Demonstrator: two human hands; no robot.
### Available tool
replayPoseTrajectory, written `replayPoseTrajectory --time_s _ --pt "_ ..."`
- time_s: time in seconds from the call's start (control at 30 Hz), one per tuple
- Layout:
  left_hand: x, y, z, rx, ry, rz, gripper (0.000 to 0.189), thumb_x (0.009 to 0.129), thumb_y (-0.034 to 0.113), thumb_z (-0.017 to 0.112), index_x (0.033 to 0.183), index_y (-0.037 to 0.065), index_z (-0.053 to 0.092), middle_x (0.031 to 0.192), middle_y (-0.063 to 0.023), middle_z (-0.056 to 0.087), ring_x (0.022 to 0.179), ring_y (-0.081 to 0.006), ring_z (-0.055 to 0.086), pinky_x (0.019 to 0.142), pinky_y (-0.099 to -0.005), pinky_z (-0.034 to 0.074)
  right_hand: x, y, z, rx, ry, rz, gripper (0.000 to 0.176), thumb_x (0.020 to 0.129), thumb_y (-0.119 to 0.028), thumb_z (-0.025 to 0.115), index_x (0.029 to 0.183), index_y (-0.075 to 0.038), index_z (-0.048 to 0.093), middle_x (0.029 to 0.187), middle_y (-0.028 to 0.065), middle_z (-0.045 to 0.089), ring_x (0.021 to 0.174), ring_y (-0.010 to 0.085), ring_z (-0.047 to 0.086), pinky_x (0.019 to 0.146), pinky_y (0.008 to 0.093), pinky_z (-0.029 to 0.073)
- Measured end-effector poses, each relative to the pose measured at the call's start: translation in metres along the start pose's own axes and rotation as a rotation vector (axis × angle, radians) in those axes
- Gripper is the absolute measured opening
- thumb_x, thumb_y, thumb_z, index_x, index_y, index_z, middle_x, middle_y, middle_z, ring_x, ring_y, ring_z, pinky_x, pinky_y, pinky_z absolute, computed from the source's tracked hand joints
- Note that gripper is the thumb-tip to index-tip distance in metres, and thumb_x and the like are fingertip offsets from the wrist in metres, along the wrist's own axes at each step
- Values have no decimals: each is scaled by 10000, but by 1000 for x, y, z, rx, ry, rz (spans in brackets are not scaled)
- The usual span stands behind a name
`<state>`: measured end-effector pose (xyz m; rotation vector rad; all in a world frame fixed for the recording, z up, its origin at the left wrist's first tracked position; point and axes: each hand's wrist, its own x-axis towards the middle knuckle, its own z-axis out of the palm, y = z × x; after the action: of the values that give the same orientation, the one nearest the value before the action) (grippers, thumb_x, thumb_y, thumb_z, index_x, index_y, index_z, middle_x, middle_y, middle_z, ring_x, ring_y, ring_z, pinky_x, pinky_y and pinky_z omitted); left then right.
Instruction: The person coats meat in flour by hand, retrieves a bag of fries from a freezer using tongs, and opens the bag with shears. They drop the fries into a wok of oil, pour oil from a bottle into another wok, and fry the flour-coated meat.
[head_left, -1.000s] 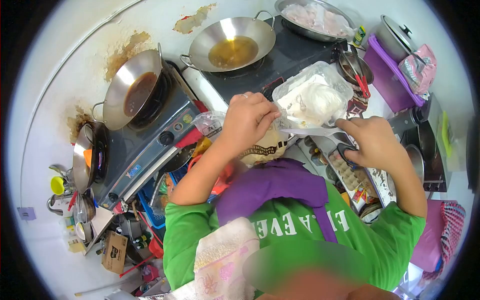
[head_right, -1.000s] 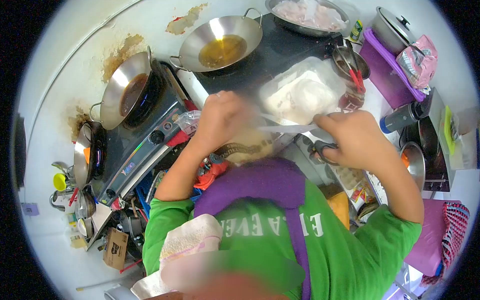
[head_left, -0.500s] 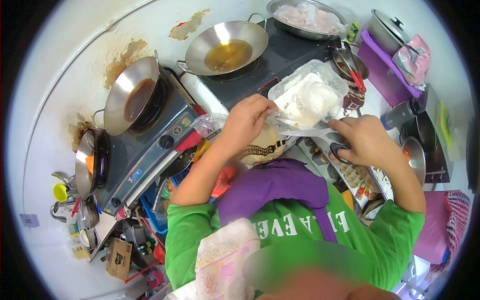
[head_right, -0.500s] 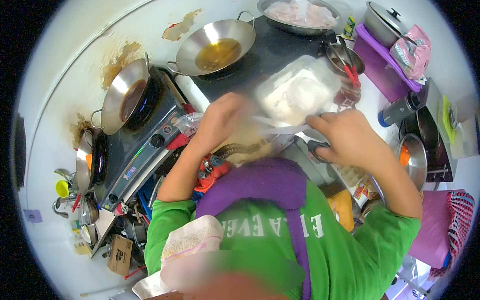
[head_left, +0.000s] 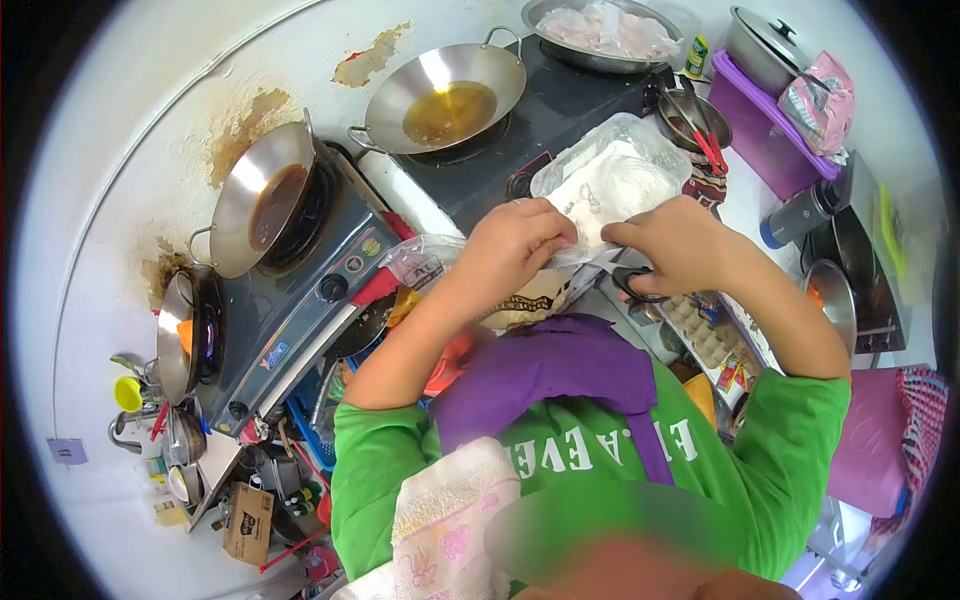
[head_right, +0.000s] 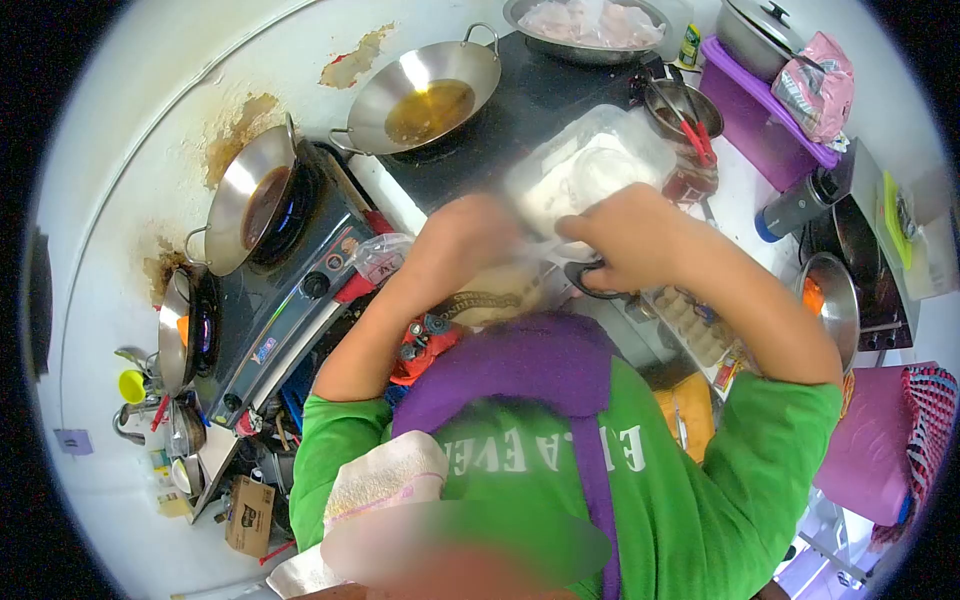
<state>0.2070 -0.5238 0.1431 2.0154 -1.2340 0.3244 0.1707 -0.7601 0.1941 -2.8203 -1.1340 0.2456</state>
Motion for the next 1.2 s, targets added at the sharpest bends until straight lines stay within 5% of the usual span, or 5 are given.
replayPoseTrajectory --time_s 0.43,0.63,0.87,1.07,1.2 --pt "3 0 -3 45 -22 5 133 741 99 636 847 33 591 791 -116 574 766 -302 574 658 -390 446 34 -11 15 20 -42 -48 459 688 -335 647 1033 -46 560 650 164 595 648 346 602 593 442 461" --pt "-30 14 -39 245 -111 -299 284 740 212 663 989 94 595 870 -77 595 844 -273 574 724 -378 447 32 -22 7 35 -13 4 626 645 -309 678 1181 -52 483 605 121 588 593 325 596 550 403 458" --pt "-30 6 -30 153 -70 -174 82 732 113 616 793 61 632 796 -104 596 803 -306 568 723 -405 451 62 -27 20 50 29 -89 709 631 -274 683 1228 -20 398 625 136 592 603 341 594 543 412 452" --pt "-27 4 -30 135 31 -173 92 722 107 621 802 67 638 833 -92 615 793 -300 579 707 -388 444 79 -27 27 41 -111 -56 965 663 -308 675 1397 -29 115 695 176 610 649 358 605 584 422 477" --pt "-27 -5 -21 136 24 -160 73 716 105 625 770 59 642 800 -95 609 751 -306 576 681 -390 443 87 -34 28 269 -44 -2 993 674 -267 675 1419 -75 47 743 170 619 663 359 607 605 426 481"
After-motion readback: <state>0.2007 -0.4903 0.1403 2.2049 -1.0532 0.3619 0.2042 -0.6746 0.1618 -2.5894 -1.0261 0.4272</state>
